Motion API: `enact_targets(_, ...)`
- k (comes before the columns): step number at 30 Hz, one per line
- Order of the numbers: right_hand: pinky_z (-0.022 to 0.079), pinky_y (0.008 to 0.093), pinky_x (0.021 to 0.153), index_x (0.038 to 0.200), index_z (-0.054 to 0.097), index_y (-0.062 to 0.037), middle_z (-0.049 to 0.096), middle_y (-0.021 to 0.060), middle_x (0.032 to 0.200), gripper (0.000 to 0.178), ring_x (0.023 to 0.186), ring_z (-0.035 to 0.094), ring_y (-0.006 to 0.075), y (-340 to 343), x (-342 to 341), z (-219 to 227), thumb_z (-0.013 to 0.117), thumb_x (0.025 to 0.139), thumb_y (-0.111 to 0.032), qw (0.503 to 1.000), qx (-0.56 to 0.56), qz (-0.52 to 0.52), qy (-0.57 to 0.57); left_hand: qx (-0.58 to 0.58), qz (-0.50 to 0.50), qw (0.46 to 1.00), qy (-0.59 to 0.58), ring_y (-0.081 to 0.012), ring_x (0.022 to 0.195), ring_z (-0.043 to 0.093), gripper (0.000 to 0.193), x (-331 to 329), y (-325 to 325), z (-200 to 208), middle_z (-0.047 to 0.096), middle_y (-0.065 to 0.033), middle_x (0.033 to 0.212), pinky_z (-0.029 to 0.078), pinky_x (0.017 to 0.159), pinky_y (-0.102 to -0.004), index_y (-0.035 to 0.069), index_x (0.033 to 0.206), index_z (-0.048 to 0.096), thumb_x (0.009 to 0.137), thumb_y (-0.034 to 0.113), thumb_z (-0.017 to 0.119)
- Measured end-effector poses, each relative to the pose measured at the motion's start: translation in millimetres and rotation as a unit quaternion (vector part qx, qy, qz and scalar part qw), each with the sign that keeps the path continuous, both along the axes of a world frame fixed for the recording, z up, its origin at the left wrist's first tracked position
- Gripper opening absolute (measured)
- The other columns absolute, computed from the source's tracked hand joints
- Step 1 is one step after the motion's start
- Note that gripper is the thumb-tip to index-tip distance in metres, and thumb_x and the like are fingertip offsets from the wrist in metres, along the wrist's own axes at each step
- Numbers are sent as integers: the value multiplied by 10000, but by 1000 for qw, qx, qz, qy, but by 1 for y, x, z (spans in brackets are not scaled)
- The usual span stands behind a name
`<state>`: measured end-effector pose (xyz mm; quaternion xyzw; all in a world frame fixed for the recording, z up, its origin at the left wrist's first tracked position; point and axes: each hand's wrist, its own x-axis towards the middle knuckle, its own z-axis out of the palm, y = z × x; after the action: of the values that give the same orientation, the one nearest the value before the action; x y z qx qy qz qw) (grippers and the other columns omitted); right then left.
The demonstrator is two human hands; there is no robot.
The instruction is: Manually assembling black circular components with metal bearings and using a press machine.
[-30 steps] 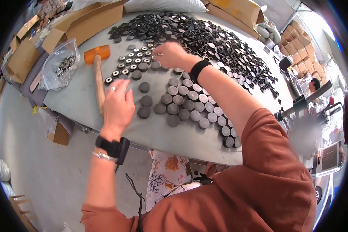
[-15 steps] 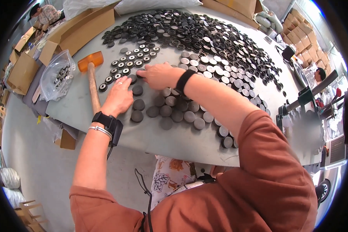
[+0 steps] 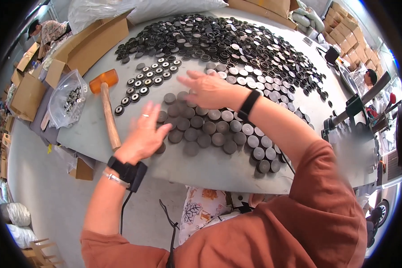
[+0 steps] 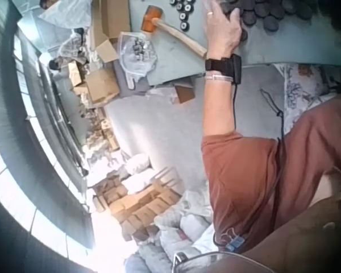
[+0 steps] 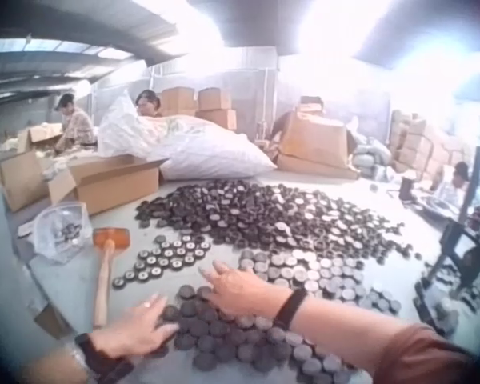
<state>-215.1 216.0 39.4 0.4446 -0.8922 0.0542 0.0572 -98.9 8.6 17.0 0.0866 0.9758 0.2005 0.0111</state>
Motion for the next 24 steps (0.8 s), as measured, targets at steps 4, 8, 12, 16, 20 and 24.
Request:
enact_targets(4, 483, 295, 634, 1046, 584, -13, 619, 136, 797, 278, 708, 620, 209, 54, 46, 64, 566, 829, -186, 964, -245, -54, -93, -45, 110, 984, 135, -396, 1190, 364, 612, 22, -40, 5, 278, -253, 1344, 343, 965, -422, -21, 1274, 328, 779, 205, 608)
enact_targets(8, 449, 284, 517, 932, 626, -4, 606, 126, 689, 165, 553, 581, 189, 98, 98, 82, 576, 810, -102, 949, -271, -93, -128, -79, 217, 968, 100, -411, 1041, 464, 548, 44, -68, -5, 357, -235, 1248, 409, 873, -427, -31, 1218, 361, 734, 70, 597)
enact_targets(12, 437, 277, 504, 911, 635, -14, 601, 113, 691, 140, 541, 566, 176, 139, 132, 71, 599, 782, -54, 967, -240, -78, -23, -100, 174, 967, 156, -413, 1030, 465, 508, 7, -99, -28, 377, -231, 1231, 408, 861, -448, -22, 1219, 367, 744, 12, 542)
enact_targets(16, 452, 243, 525, 919, 634, -6, 623, 90, 718, 148, 592, 583, 123, 156, 170, 88, 618, 772, -18, 926, -326, -181, -61, -262, 183, 942, 105, -375, 1095, 439, 532, -26, -147, -14, 436, -200, 1214, 409, 872, -455, 30, 1248, 385, 759, 84, 587)
enact_targets(20, 460, 255, 623, 1104, 528, 34, 606, 145, 906, 316, 693, 570, 168, 173, 221, 138, 542, 798, -43, 831, -539, -111, -84, -98, 131, 977, 136, -362, 1051, 491, 387, -30, -121, 34, 527, -237, 1122, 403, 866, -418, -80, 1077, 521, 810, 195, 576)
enact_targets(24, 424, 284, 620, 1192, 431, 66, 558, 167, 986, 438, 681, 504, 206, 238, 307, 182, 465, 826, -171, 762, -643, -59, -51, 203, -49, 958, 197, -205, 1165, 442, 360, 13, -13, 84, 477, -134, 1248, 321, 973, -298, -40, 1225, 451, 911, 135, 433)
